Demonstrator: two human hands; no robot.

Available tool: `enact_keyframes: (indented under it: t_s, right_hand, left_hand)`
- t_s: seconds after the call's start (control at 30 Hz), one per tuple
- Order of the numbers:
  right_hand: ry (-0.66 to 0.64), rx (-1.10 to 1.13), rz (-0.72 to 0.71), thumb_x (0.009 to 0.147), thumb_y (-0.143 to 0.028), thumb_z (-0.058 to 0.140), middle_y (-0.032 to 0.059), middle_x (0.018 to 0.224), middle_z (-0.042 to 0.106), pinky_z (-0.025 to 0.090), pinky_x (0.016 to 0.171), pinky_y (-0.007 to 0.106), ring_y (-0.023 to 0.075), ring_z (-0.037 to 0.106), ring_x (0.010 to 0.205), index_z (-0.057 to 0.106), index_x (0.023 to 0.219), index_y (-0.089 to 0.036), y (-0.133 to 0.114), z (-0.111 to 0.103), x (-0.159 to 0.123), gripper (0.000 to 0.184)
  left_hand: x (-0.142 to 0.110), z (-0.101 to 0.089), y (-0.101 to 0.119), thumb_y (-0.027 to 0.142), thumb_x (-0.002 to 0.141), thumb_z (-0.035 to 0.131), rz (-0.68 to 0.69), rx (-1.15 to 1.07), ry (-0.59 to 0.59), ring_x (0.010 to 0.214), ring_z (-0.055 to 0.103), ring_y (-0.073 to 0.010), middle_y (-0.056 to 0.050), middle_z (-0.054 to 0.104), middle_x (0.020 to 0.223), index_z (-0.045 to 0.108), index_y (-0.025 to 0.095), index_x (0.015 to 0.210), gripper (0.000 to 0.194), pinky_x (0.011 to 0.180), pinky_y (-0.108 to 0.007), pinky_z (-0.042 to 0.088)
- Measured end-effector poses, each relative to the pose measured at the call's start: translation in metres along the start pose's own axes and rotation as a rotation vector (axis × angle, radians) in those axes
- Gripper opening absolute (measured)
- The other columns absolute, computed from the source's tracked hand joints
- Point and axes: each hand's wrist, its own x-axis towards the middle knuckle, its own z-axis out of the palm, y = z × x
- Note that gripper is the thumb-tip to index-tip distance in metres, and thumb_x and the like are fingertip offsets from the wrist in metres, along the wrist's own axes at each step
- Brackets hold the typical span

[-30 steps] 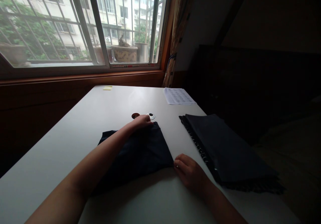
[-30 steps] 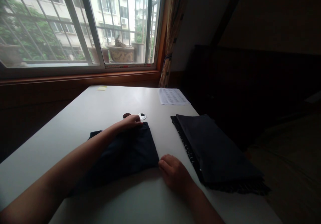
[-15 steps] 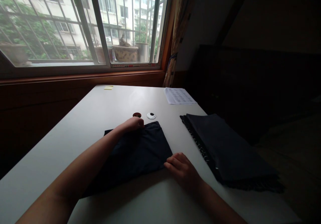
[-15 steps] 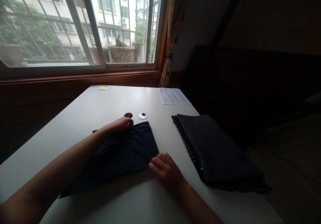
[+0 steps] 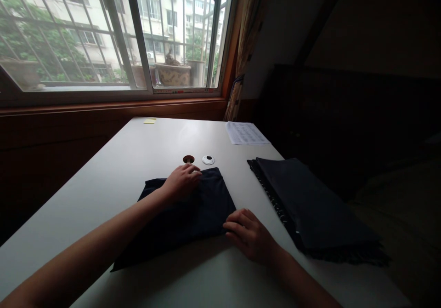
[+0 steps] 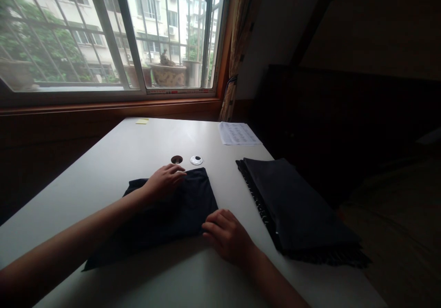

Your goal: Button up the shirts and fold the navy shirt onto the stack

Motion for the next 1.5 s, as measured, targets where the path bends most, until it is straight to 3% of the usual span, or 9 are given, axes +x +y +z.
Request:
enact_keyframes:
  t_s: [0.13, 0.37, 0.57, 0.8, 0.97, 1.07, 1.17, 1.33, 1.5]
  right_hand:
    - [-0.028, 0.048, 0.123, 0.099, -0.020, 0.048, 0.0109, 0.121, 0.065, 0.051, 0.100, 0.042, 0.0228, 0.061, 0.112, 0.063, 0.124, -0.022, 0.008, 0.003, 0.026, 0.030]
    - [-0.276, -0.149, 0.280, 0.100, -0.038, 0.046, 0.0143, 0.157, 0.038, 0.031, 0.120, 0.047, 0.0284, 0.035, 0.146, 0.045, 0.148, -0.013, 0.025, 0.057, 0.085, 0.054]
    - [-0.373, -0.206, 0.343, 0.101, -0.058, 0.034, 0.0066, 0.165, 0.016, 0.020, 0.123, 0.050, 0.0259, 0.016, 0.153, 0.029, 0.156, -0.021, 0.029, 0.066, 0.085, 0.067]
    - [-0.378, -0.215, 0.356, 0.100, -0.060, 0.033, 0.0079, 0.165, 0.015, 0.019, 0.123, 0.051, 0.0270, 0.014, 0.153, 0.029, 0.157, -0.021, 0.026, 0.064, 0.078, 0.069]
    - [-0.376, -0.210, 0.296, 0.100, -0.058, 0.035, 0.0116, 0.163, 0.023, 0.019, 0.123, 0.050, 0.0281, 0.020, 0.152, 0.037, 0.153, -0.016, 0.021, 0.068, 0.090, 0.067]
    - [-0.378, -0.183, 0.198, 0.101, -0.053, 0.035, 0.0103, 0.161, 0.030, 0.018, 0.123, 0.048, 0.0255, 0.025, 0.150, 0.040, 0.152, -0.016, 0.024, 0.074, 0.103, 0.063]
    - [-0.387, -0.173, 0.183, 0.102, -0.051, 0.034, 0.0083, 0.162, 0.029, 0.018, 0.124, 0.045, 0.0233, 0.023, 0.151, 0.036, 0.154, -0.017, 0.034, 0.081, 0.118, 0.062]
    - [-0.386, -0.196, 0.299, 0.102, -0.048, 0.031, 0.0081, 0.163, 0.023, 0.016, 0.124, 0.043, 0.0231, 0.020, 0.152, 0.032, 0.155, -0.014, 0.057, 0.088, 0.133, 0.062]
    - [-0.381, -0.202, 0.341, 0.102, -0.049, 0.031, 0.0068, 0.163, 0.024, 0.014, 0.124, 0.043, 0.0230, 0.020, 0.152, 0.029, 0.156, -0.015, 0.063, 0.092, 0.133, 0.065]
  left_hand:
    - [-0.039, 0.015, 0.016, 0.040, 0.102, 0.045, 0.175, 0.107, -0.006, 0.136, 0.048, -0.0276, -0.009, 0.058, 0.142, 0.057, 0.020, 0.137, 0.042, 0.114, -0.047, 0.037]
    - [-0.066, 0.037, 0.013, 0.049, 0.105, 0.029, 0.105, 0.186, -0.026, 0.148, 0.031, -0.0250, -0.008, 0.037, 0.159, 0.039, 0.020, 0.151, 0.055, 0.121, -0.047, 0.024]
    - [-0.070, 0.024, -0.031, 0.057, 0.103, 0.026, -0.027, 0.171, -0.135, 0.152, 0.019, -0.0249, -0.004, 0.022, 0.164, 0.023, 0.026, 0.157, 0.063, 0.123, -0.052, 0.014]
    - [-0.077, -0.007, -0.088, 0.050, 0.104, 0.025, -0.332, 0.210, -0.227, 0.153, 0.013, -0.0318, -0.007, 0.017, 0.165, 0.027, 0.023, 0.156, 0.059, 0.116, -0.067, 0.016]
    - [-0.080, -0.023, -0.046, 0.031, 0.100, 0.038, -0.174, 0.291, -0.029, 0.154, 0.009, -0.0317, -0.009, 0.019, 0.165, 0.037, 0.019, 0.153, 0.054, 0.120, -0.063, 0.011]
    - [-0.090, -0.012, 0.001, 0.035, 0.101, 0.041, 0.007, 0.201, -0.024, 0.150, 0.026, -0.0286, -0.007, 0.039, 0.158, 0.048, 0.025, 0.146, 0.047, 0.123, -0.056, 0.016]
    - [-0.106, 0.006, 0.030, 0.043, 0.103, 0.037, 0.042, 0.101, -0.048, 0.147, 0.034, -0.0268, -0.005, 0.046, 0.154, 0.045, 0.027, 0.148, 0.048, 0.122, -0.053, 0.023]
    - [-0.118, 0.022, 0.029, 0.052, 0.102, 0.035, -0.067, 0.107, -0.064, 0.150, 0.026, -0.0301, -0.005, 0.032, 0.161, 0.036, 0.031, 0.153, 0.055, 0.120, -0.056, 0.022]
    - [-0.102, 0.023, 0.009, 0.061, 0.099, 0.034, -0.221, 0.137, -0.091, 0.151, 0.020, -0.0331, -0.010, 0.024, 0.163, 0.033, 0.025, 0.155, 0.067, 0.119, -0.061, 0.019]
